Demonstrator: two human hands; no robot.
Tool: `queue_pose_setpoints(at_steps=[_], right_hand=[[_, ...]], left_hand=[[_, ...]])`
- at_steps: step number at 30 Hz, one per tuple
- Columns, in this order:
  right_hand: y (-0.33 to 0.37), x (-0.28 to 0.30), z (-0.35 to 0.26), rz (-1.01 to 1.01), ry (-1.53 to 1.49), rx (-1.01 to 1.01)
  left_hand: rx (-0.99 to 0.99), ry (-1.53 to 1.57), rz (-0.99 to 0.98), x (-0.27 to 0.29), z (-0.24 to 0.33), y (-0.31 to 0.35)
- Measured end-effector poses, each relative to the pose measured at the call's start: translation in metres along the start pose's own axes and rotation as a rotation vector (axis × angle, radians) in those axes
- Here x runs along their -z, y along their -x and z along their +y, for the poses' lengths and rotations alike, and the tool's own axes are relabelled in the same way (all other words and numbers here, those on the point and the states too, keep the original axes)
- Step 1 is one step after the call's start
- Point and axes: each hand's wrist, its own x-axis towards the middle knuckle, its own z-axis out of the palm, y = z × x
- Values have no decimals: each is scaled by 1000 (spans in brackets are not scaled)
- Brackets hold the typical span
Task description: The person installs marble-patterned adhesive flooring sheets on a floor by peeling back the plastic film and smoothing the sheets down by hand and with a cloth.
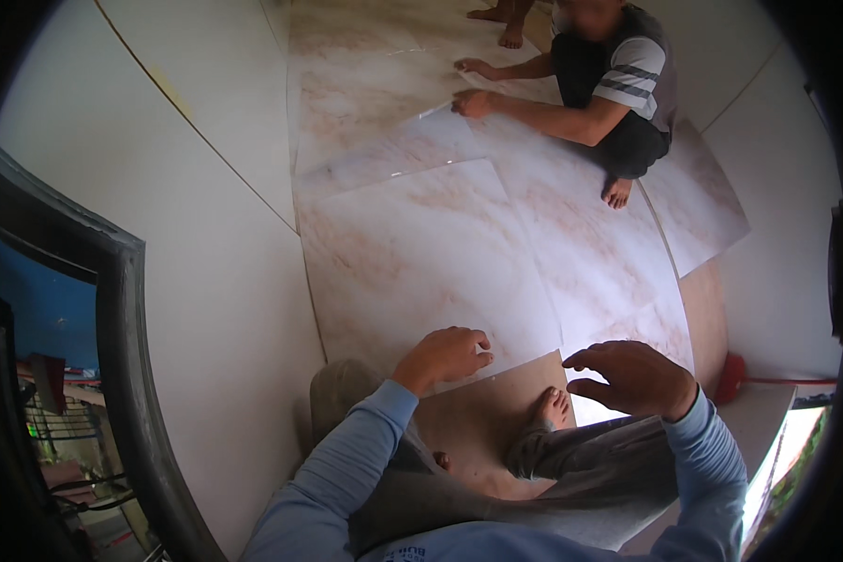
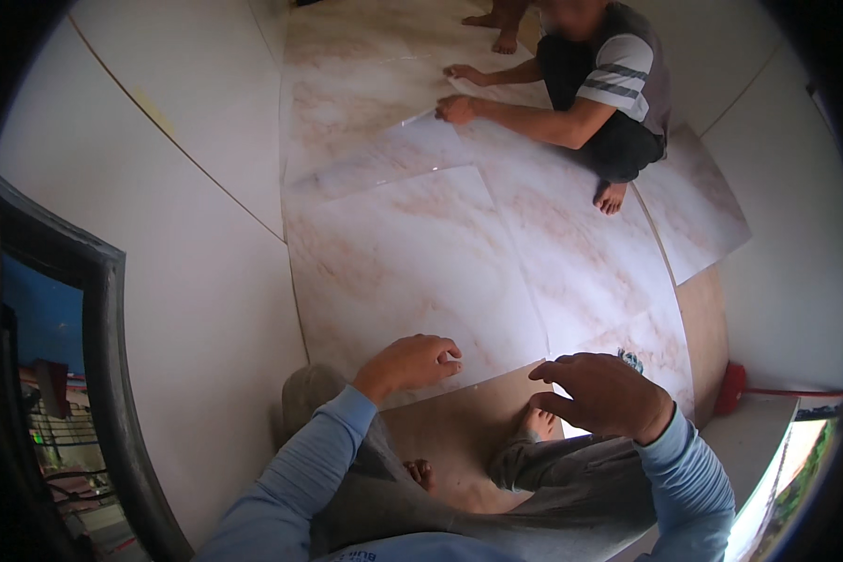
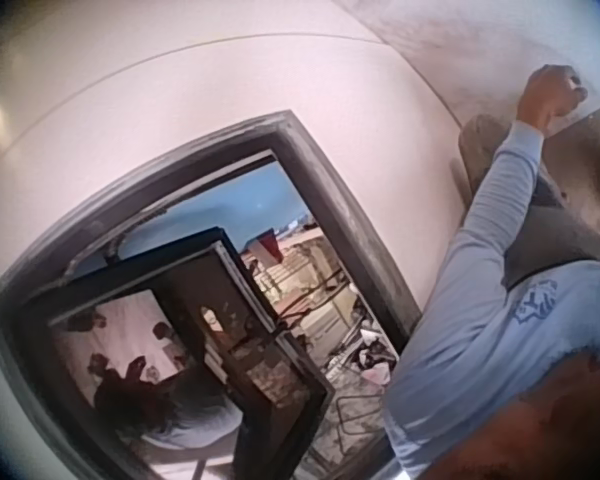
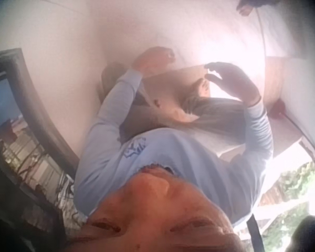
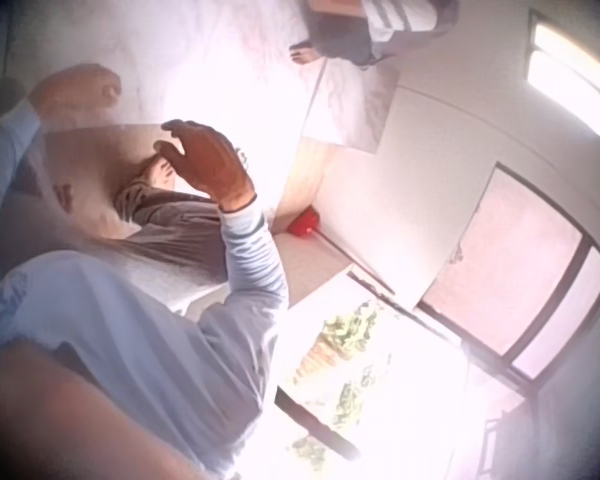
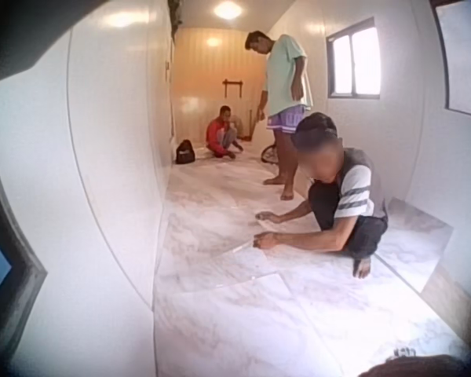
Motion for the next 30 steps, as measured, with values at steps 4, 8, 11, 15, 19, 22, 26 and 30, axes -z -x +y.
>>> queue_pose_setpoints(at_steps=[4,8,11,15,19,22,26,30], right_hand=[[1,-1,1,8,-1,19],[0,-2,2,-1,-21,-1],[0,-4,4,18,-20,28],[1,-4,2,14,1,16],[3,-6,5,38,9,47],[2,-3,3,0,-9,13],[-1,-8,8,-15,-31,16],[-9,-12,12,-110,-87,-13]], left_hand=[[-4,-6,3,0,-2,-1],[6,11,-3,2,0,-1],[14,19,-8,3,0,1],[-15,17,-7,4,-2,3],[-63,22,12,0,-2,2],[-64,51,21,4,6,5],[-89,67,58,4,9,5],[-78,21,66,5,11,5]])
